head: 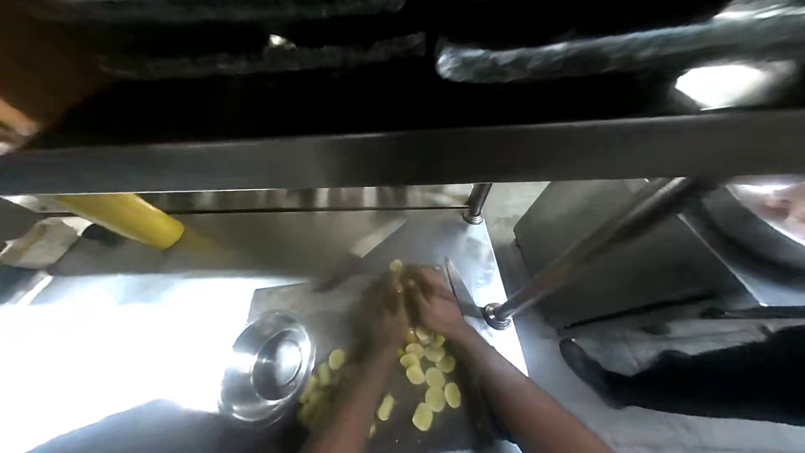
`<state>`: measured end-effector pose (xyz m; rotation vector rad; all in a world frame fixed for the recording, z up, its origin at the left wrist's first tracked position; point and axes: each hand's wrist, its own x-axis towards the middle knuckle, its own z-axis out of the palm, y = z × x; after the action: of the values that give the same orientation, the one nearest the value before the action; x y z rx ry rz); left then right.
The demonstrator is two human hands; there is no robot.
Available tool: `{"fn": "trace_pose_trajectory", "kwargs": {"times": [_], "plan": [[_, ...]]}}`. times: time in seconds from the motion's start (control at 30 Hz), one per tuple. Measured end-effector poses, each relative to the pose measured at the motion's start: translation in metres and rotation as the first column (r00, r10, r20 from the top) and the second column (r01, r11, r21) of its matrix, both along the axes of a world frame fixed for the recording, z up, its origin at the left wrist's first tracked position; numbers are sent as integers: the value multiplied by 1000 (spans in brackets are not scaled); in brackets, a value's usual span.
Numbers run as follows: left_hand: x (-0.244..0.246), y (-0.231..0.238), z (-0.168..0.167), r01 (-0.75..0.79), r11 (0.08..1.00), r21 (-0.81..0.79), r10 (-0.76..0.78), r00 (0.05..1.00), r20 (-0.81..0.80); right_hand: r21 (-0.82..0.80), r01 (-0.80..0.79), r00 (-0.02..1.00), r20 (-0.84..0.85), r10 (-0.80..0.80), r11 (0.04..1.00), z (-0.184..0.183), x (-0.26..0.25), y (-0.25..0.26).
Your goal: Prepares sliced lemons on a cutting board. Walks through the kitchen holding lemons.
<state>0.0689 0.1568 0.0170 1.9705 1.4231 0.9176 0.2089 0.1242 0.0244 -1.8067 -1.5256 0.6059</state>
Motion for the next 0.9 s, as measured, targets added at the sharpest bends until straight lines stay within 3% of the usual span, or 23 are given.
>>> {"fn": "trace_pose_trajectory", "kwargs": {"times": [0.1,0.27,0.37,0.43,0.5,0.57,0.67,0.73,0.83,0.9], "plan": [[9,-3,-7,-44,999,18,38,961,274,44,86,968,-238,-73,995,1,-18,-3],[17,-4,5,-38,973,-229,180,746,641,85,281,769,-615,-172,956,0,-33,0],[30,-6,18,-77,911,-404,360,625,693,34,341,583,-791,-183,939,11,-38,5],[35,-8,24,-130,860,-494,466,595,654,-40,365,472,-853,-222,930,24,-39,7],[42,-10,36,-178,807,-563,549,576,606,-88,388,422,-868,-261,917,38,-38,7],[48,-18,59,-172,773,-611,595,531,604,-98,403,443,-849,-288,910,58,-38,-1],[26,-22,93,-70,830,-554,524,441,729,7,352,515,-836,-188,936,91,-58,-5],[-6,-25,112,-54,894,-445,418,464,781,127,318,535,-842,-67,939,114,-87,-5],[-67,-21,131,-140,957,-254,290,484,825,293,253,501,-855,134,922,128,-144,7],[-110,-11,121,-244,961,-131,245,530,812,349,208,498,-842,208,914,122,-188,22]]}}
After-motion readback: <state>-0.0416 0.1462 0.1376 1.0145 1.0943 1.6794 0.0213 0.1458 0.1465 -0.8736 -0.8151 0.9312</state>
